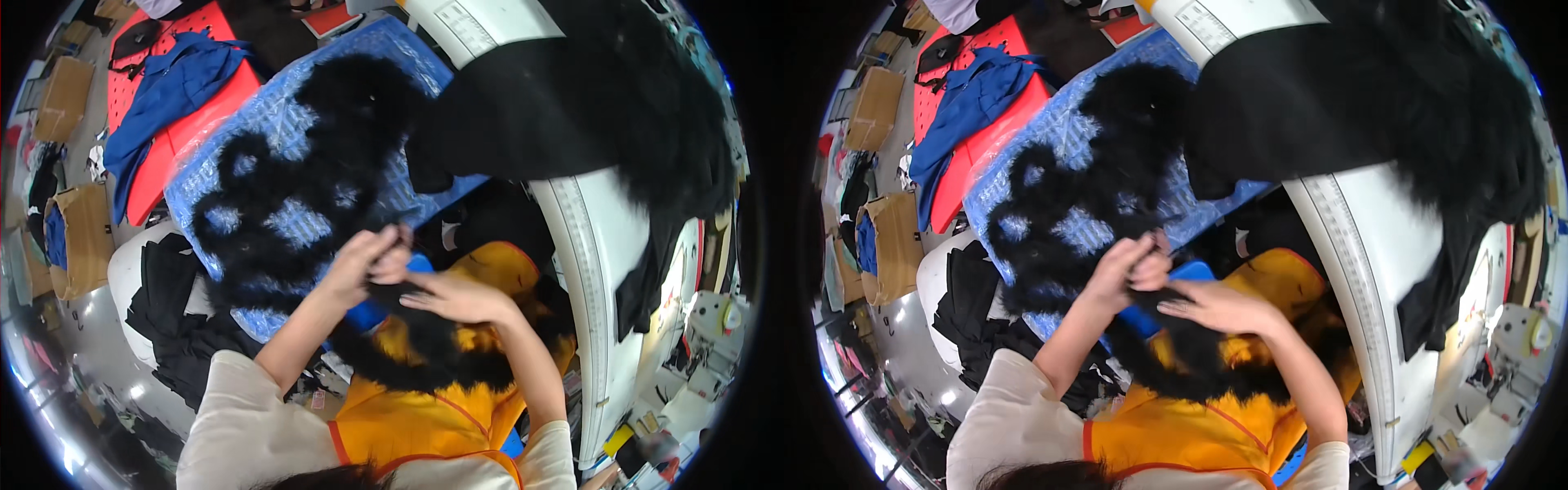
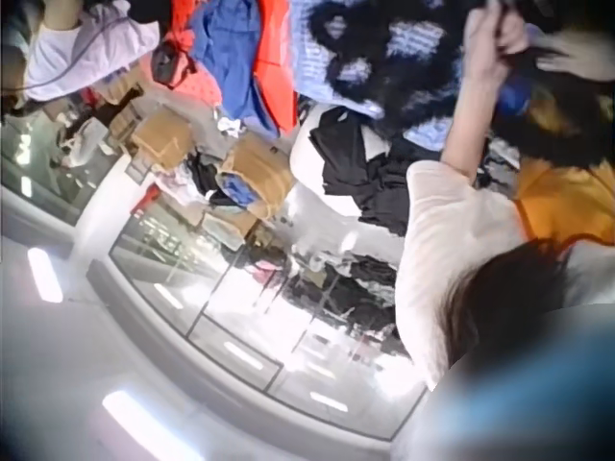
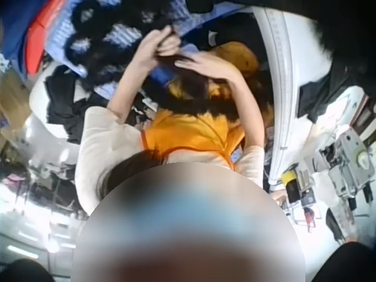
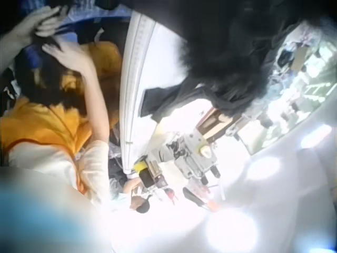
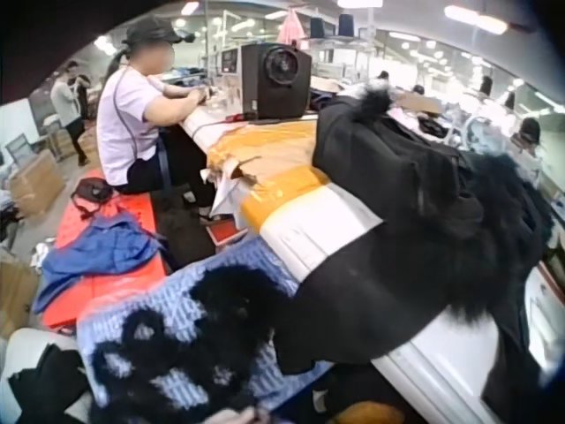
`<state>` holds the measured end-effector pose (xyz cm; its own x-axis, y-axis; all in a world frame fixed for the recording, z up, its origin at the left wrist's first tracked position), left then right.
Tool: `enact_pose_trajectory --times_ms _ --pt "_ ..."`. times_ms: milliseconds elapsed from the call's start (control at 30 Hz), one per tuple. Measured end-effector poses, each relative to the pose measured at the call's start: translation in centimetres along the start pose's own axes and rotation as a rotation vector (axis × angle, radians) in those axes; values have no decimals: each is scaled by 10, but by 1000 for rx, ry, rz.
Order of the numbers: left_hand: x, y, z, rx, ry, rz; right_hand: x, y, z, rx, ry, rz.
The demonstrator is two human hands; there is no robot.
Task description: The recorder is sewing together pieces of black faux fur and trimming excess material using a sewing machine and scissors.
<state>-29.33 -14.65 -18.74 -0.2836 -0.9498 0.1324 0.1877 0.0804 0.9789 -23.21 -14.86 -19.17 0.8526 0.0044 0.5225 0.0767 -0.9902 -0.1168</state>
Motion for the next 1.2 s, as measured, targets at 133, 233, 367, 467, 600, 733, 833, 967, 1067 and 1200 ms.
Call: enact_pose_trajectory --times_ms 133,233,367,467,600,733,833,967,1067,1200 --pt "47 -86 104 -892 244 824 -83 -108 -21 189 -330 660" --pt "67 -103 133 -926 160 932 -162 -126 -6 398 -193 806" --pt "82 -115 132 -756 229 896 -176 -138 31 132 -65 805" --pt "80 -133 102 -496 224 928 -149 -125 52 -985 -213 645" --pt "46 -122 68 -335 236 824 -122 -95 22 -1340 -368 476" --pt "21 -93 75 -312 262 741 -104 -76 1 -1309 -482 481" --pt "9 -61 97 -462 435 619 -90 -74 -10 -1232 -554 562" --pt "15 -62 96 -399 496 685 -73 -69 -28 -938 -534 558" --pt "31 -79 99 -440 465 839 -59 -63 -63 12 -615 582" --pt "71 -83 151 -412 849 872 -76 -85 -43 100 -556 631"
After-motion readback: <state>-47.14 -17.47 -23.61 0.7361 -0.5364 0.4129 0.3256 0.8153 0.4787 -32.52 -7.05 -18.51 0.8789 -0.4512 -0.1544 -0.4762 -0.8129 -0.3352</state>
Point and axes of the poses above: each hand's wrist, its own x-axis away from the middle knuckle, its own y-axis out of the palm, z = x × y, the point moved 10 cm from there along -x, towards the middle knuckle, and after that the axes turned 1 degree about -x, right-handed, at the moved point
